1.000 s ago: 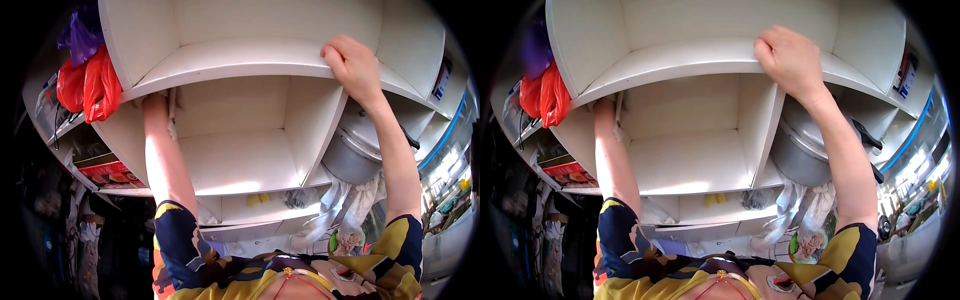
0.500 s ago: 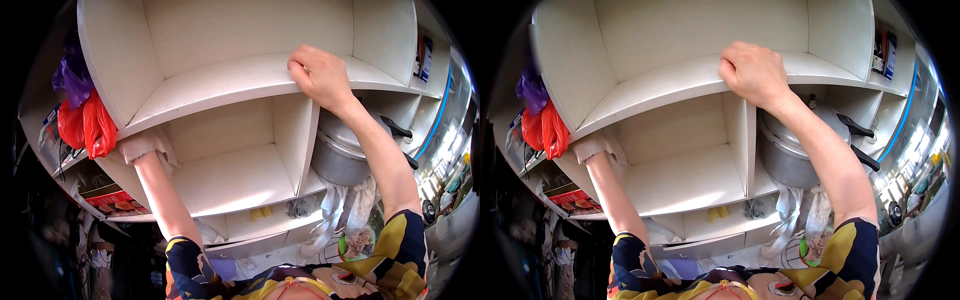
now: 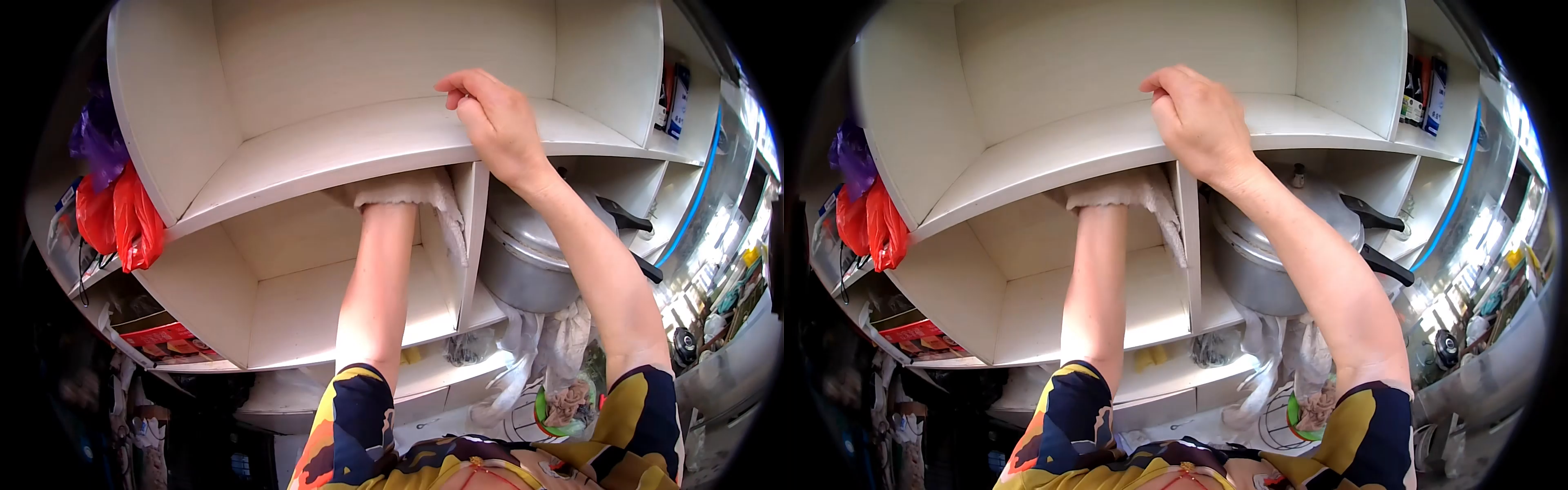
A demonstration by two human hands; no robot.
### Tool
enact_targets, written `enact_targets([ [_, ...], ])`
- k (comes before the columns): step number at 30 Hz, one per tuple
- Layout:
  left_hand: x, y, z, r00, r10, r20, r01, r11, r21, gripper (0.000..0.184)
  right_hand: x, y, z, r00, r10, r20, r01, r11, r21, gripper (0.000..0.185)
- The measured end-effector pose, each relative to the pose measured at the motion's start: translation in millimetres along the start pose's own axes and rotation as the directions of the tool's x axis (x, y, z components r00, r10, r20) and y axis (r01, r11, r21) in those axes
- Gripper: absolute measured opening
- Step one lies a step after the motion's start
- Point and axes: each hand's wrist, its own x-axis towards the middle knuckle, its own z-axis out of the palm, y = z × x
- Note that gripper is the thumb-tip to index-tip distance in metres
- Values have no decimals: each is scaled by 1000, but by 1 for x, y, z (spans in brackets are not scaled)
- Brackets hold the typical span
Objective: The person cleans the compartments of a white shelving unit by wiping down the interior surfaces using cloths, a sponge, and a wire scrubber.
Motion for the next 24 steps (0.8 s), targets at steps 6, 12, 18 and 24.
enact_targets([
  [6,27,-1,43,983,-103,150,113,992,-60,31,-2,0,0,1000,15,10,-14,1000,-16,31],
  [12,-17,10,37,849,-392,355,477,857,-194,30,0,-4,1,999,42,16,-42,999,-13,31],
  [18,-110,53,7,923,259,286,-324,923,208,38,-1,-6,-2,999,35,41,-39,992,117,29],
  [24,-134,-20,77,890,-158,428,369,801,-471,46,-4,-12,-7,992,81,97,-98,977,187,30],
])
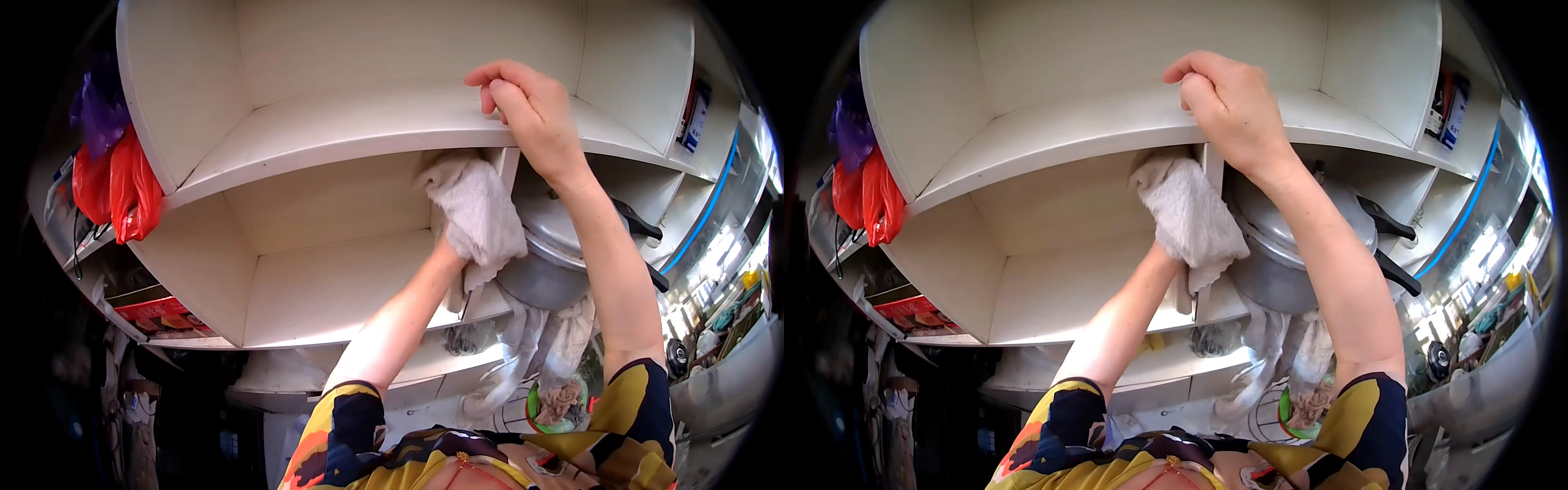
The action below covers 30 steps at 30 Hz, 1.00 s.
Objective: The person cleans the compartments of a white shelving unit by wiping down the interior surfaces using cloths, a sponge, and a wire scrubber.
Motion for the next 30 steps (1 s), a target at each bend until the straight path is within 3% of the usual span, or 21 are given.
enact_targets([
  [3,46,23,-16,997,83,-7,-80,975,206,45,3,0,0,1000,-27,-8,27,998,-48,30],
  [7,75,25,-40,997,67,-34,-54,954,296,43,2,3,3,999,-39,-12,38,997,-74,28],
  [13,-1,-30,-56,986,-169,-3,154,891,427,42,3,12,1,999,-53,9,54,980,-192,25],
  [14,-18,-39,-58,974,-227,17,194,866,461,42,4,6,1,998,54,24,-48,982,-181,25],
  [17,-54,-50,-65,881,-454,132,284,730,622,42,5,10,-1,999,-9,39,18,972,-232,25],
  [21,-71,-39,-92,684,-691,234,215,497,841,42,12,25,-8,994,17,109,7,978,-211,26],
  [24,-85,-38,-106,714,-679,172,93,336,937,41,15,32,-15,983,23,181,29,961,-276,26],
  [25,-86,-41,-113,751,-641,157,-10,227,974,41,16,34,-17,979,25,203,45,942,-333,26],
  [26,-91,-47,-125,781,-616,105,22,195,980,44,18,35,-22,964,84,251,-1,949,-314,26],
  [30,-96,-27,-213,808,-589,27,25,79,997,45,17,32,-20,965,58,257,19,957,-290,28],
])
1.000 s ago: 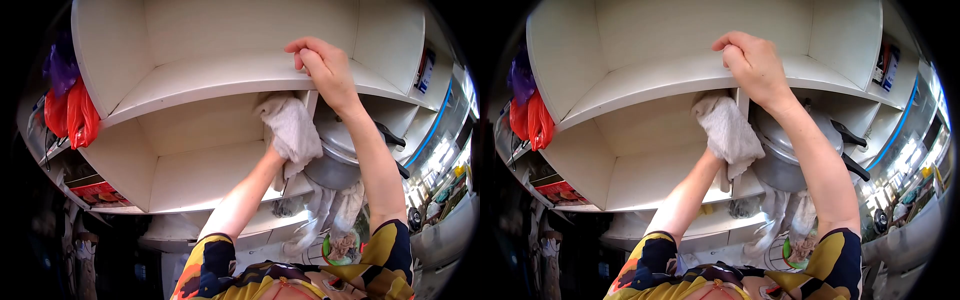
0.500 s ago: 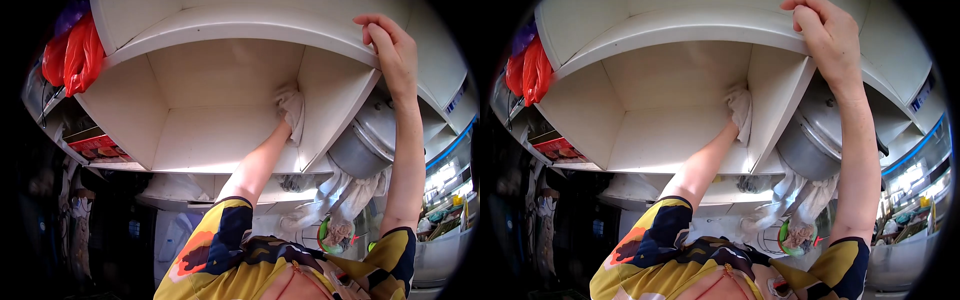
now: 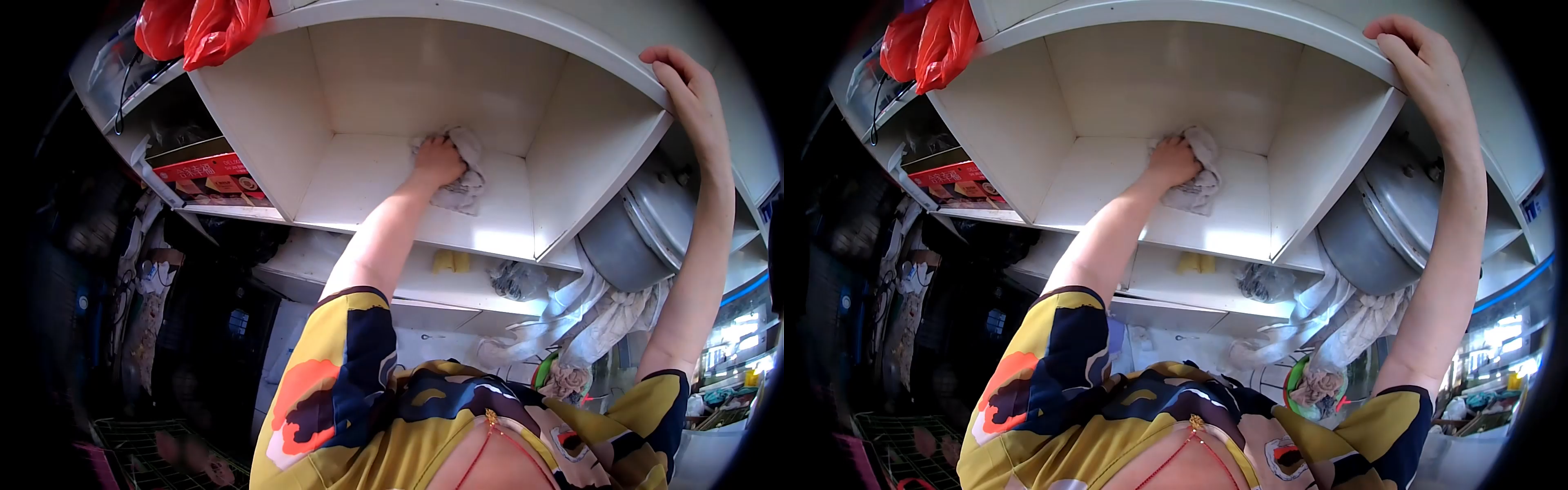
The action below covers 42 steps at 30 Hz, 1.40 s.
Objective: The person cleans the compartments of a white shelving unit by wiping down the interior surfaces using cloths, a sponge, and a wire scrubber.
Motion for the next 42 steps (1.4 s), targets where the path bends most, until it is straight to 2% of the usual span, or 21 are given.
enact_targets([
  [3,-15,-64,-4,991,-114,-76,116,993,24,46,-3,-5,0,998,60,8,-60,998,31,28],
  [5,-34,-84,-38,969,-247,5,247,969,20,45,2,7,-2,999,3,51,1,997,-81,29],
  [7,-33,-142,-5,935,-305,-181,300,952,-53,44,2,10,-3,999,27,45,-22,995,-95,29],
  [9,-50,-167,-28,958,-270,-97,282,946,157,41,0,9,-4,999,44,30,-40,992,-117,29],
  [10,-46,-171,-25,961,-258,-95,270,950,156,41,-1,6,-4,996,77,46,-73,994,-81,29],
  [12,-44,-171,-23,886,-435,-160,458,873,167,35,-3,8,-3,991,120,64,-117,992,-41,29],
  [16,-43,-156,-42,914,-401,-59,401,873,277,32,1,14,-6,993,63,98,-58,997,-48,26],
  [18,-34,-161,-40,941,-329,79,277,884,377,32,1,14,-6,991,50,124,-45,998,-42,25],
  [21,-35,-150,-44,905,-423,49,380,853,357,32,0,12,-5,989,87,117,-87,996,-5,23],
  [23,-44,-143,-44,904,-428,2,394,833,389,32,0,6,-4,994,52,97,-43,994,-98,23],
  [25,-62,-141,-38,902,-430,-33,402,812,423,32,1,8,-4,988,91,123,-82,994,-75,24],
  [27,-85,-143,-32,913,-344,-221,403,848,344,35,1,16,-2,981,128,147,-122,991,-48,25],
  [29,-121,-132,-42,926,-337,-172,378,833,404,33,1,27,3,995,53,84,-52,999,-11,27],
  [31,-152,-126,-53,939,-318,-128,340,819,462,32,1,23,5,991,96,90,-92,995,-44,28],
  [33,-181,-128,-61,965,-232,-123,260,906,335,29,1,23,8,998,-35,46,43,982,-186,29],
  [34,-188,-128,-66,960,-252,-119,277,907,316,24,-1,16,9,999,-26,39,33,984,-177,29],
  [36,-184,-130,-95,973,-220,-75,232,899,371,25,0,-20,12,984,-99,-150,72,983,-171,23],
  [37,-175,-130,-114,980,-193,-37,191,892,410,26,-4,-34,14,983,-95,-158,68,983,-172,23],
  [39,-153,-123,-165,956,44,-292,130,824,551,25,-15,-51,18,963,-128,-235,94,984,-152,22],
  [41,-133,-105,-226,866,243,-438,120,748,653,24,-17,-52,17,960,-137,-243,102,983,-152,22],
  [42,-125,-95,-255,851,232,-472,197,691,696,26,-17,-50,17,963,-137,-234,102,983,-155,22],
])
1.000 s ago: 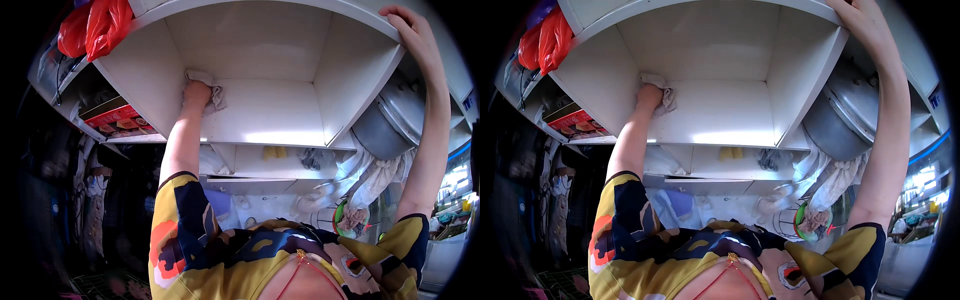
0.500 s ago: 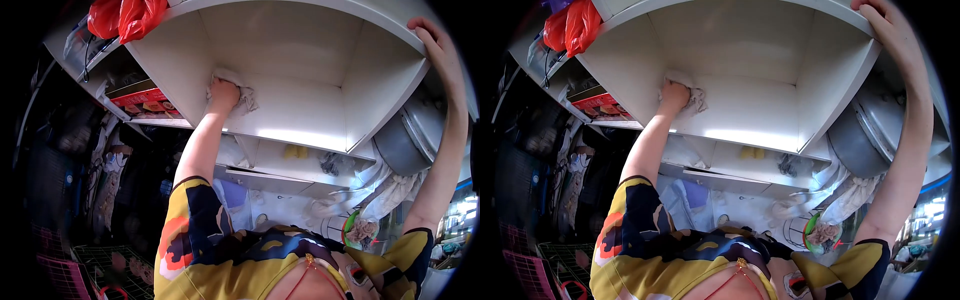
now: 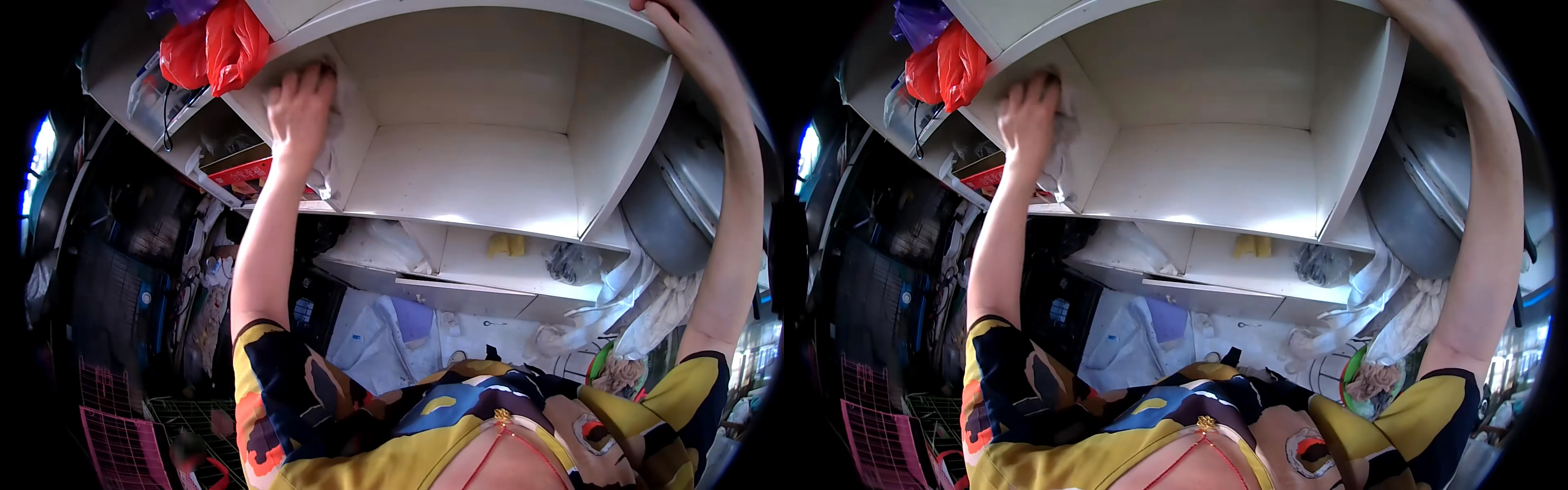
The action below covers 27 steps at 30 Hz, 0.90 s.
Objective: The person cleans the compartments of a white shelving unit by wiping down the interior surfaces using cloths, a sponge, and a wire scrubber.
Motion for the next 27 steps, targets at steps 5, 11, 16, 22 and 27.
enact_targets([
  [5,13,-30,38,995,11,95,-52,897,438,40,-2,8,6,996,-64,-62,65,998,21,22],
  [11,-74,50,117,905,159,395,-255,945,204,41,0,1,-7,998,39,58,-44,995,91,23],
  [16,-85,68,144,838,265,476,-257,963,-83,34,9,24,-4,978,117,170,-133,988,84,25],
  [22,-75,87,158,805,179,566,83,910,-406,31,8,28,-1,993,17,115,-23,999,46,26],
  [27,-81,126,184,852,176,492,455,214,-864,40,6,15,-3,987,74,140,-83,995,61,26],
])
